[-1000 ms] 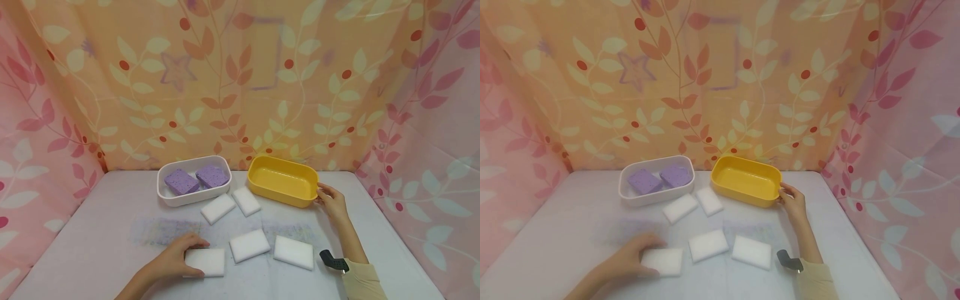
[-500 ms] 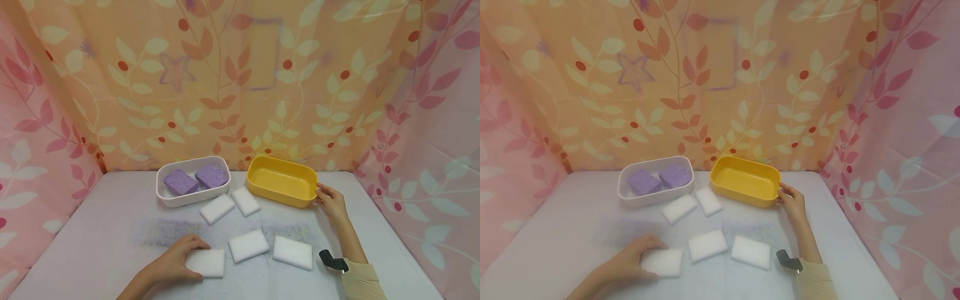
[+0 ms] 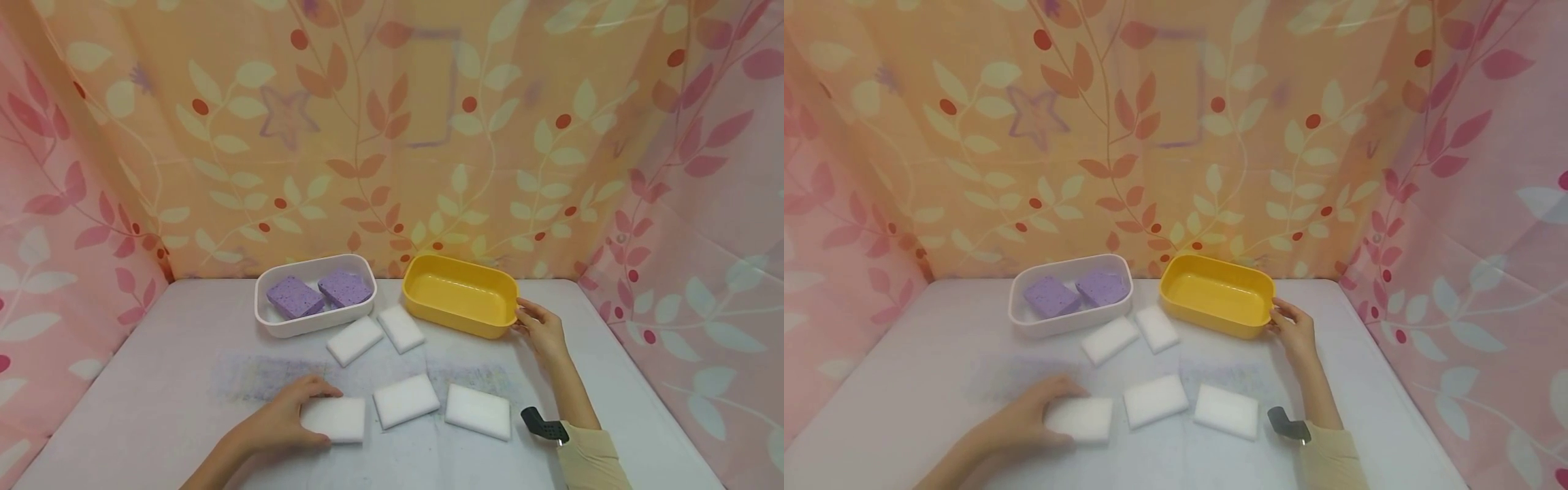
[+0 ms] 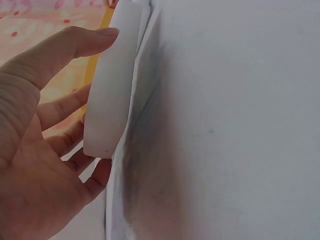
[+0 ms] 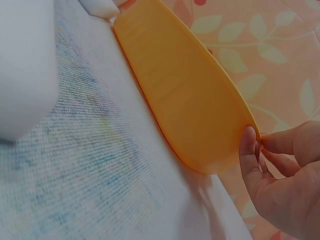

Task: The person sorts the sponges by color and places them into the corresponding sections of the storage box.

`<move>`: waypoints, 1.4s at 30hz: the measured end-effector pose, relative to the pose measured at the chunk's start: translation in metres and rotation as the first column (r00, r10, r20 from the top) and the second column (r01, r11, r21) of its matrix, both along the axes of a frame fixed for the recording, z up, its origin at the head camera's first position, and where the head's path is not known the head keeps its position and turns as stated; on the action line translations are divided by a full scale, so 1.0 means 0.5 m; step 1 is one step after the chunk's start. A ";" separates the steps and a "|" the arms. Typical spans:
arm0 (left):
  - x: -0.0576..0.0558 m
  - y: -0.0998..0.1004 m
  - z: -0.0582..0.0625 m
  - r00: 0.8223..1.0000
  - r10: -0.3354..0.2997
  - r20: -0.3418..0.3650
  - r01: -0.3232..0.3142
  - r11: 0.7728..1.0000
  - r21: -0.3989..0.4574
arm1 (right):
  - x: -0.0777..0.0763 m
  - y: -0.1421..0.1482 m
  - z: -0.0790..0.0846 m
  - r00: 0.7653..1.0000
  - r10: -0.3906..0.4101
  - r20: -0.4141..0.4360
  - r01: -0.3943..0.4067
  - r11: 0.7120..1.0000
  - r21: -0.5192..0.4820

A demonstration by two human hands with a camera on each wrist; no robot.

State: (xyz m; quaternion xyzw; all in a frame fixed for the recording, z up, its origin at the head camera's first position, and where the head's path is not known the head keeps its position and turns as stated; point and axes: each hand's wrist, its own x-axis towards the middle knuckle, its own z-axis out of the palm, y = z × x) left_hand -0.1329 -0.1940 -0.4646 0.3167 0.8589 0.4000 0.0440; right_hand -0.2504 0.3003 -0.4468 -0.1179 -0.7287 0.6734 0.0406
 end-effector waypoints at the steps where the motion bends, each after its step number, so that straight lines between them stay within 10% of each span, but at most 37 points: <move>1: -0.001 0.001 0.004 1.000 0.008 0.000 -0.008 1.000 -0.005 | -0.001 0.001 -0.001 1.000 -0.001 0.001 0.001 1.000 -0.001; 42: -0.133 0.129 0.072 0.970 0.242 0.030 -0.242 0.970 0.004 | 0.003 -0.008 0.007 1.000 -0.009 -0.008 0.009 1.000 -0.029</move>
